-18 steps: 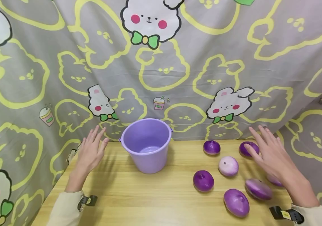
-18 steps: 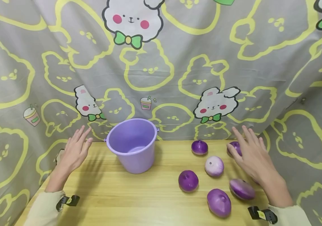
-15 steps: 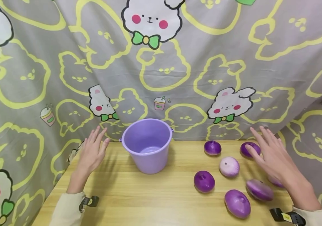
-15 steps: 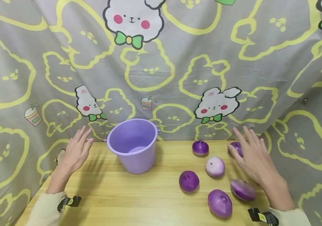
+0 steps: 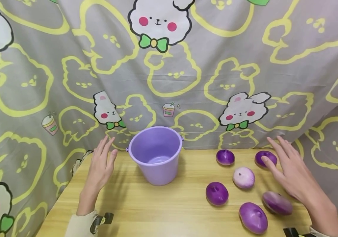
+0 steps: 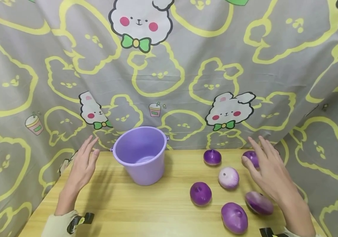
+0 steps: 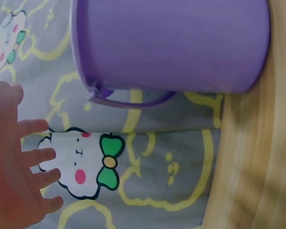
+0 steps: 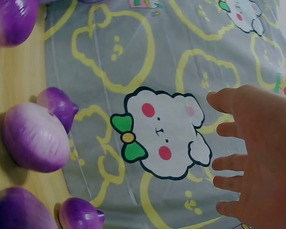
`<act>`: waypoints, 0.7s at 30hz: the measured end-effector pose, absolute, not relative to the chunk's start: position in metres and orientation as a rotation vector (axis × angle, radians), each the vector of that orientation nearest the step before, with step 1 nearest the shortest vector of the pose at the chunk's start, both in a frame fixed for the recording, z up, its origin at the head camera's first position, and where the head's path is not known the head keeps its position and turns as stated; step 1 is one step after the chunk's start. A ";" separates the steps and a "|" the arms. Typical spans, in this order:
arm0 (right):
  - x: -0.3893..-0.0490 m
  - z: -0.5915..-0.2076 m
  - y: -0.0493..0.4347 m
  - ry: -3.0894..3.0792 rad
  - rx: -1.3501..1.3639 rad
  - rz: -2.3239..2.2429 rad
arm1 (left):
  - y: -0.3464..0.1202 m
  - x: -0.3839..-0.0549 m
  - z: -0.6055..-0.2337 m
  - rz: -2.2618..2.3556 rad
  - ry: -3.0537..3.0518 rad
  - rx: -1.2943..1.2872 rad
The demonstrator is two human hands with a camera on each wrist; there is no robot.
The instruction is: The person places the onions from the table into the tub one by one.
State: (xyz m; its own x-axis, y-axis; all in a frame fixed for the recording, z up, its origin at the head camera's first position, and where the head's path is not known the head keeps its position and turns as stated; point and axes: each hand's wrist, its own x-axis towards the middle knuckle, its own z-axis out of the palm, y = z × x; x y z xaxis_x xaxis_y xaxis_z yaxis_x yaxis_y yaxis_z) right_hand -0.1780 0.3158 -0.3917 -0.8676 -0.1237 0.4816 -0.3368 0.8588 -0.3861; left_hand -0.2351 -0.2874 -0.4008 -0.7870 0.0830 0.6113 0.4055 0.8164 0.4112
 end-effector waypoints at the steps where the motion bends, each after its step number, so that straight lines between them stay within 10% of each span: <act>1: -0.176 -0.392 0.315 -2.577 0.333 0.669 | -0.286 -0.234 -0.401 -0.731 -2.394 -0.360; 21: -0.164 -0.399 0.311 -2.467 0.339 0.870 | -0.255 -0.213 -0.403 -0.962 -2.208 -0.423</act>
State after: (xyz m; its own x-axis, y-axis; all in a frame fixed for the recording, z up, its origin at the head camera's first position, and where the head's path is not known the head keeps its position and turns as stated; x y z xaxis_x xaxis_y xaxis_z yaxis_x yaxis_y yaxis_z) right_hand -0.1639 0.3110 -0.3989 -0.8448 -0.0662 0.5310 -0.3846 0.7650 -0.5165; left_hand -0.2132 -0.2552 -0.4028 -0.7147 0.0240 0.6990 0.5284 0.6734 0.5171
